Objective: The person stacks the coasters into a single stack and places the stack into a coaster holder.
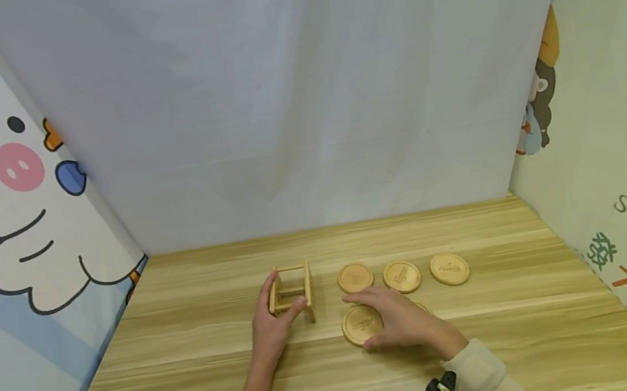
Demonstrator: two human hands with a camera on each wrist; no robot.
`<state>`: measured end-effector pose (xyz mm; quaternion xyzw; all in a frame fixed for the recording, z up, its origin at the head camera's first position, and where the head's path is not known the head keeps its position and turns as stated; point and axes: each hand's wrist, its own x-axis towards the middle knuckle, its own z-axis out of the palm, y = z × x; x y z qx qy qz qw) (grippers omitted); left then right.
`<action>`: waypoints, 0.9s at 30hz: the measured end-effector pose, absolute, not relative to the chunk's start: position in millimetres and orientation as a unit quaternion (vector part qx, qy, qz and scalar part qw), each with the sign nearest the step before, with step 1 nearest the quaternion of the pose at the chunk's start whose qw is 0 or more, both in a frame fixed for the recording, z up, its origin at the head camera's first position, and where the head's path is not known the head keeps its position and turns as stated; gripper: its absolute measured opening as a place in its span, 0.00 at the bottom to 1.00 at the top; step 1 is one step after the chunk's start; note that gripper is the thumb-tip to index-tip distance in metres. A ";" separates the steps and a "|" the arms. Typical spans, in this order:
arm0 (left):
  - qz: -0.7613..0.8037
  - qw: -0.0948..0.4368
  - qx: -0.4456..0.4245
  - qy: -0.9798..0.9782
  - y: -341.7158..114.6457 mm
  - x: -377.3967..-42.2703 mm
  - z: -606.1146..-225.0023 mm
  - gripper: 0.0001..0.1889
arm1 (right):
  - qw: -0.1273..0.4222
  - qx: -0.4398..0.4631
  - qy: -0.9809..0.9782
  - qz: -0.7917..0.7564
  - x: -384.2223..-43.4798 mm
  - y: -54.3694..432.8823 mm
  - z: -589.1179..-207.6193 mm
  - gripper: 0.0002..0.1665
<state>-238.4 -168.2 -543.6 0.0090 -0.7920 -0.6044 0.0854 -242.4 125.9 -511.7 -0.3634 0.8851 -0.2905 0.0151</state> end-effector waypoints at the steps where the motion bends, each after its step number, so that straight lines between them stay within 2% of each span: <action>1: -0.606 0.086 0.009 -0.791 -168.1 -238.3 -543.7 0.47 | 0.015 -0.363 0.886 -0.290 -242.6 126.1 -512.2 0.55; 27: -0.606 0.090 0.008 -0.790 -167.5 -238.3 -543.3 0.46 | 0.032 -0.366 0.891 -0.265 -245.4 126.2 -516.3 0.52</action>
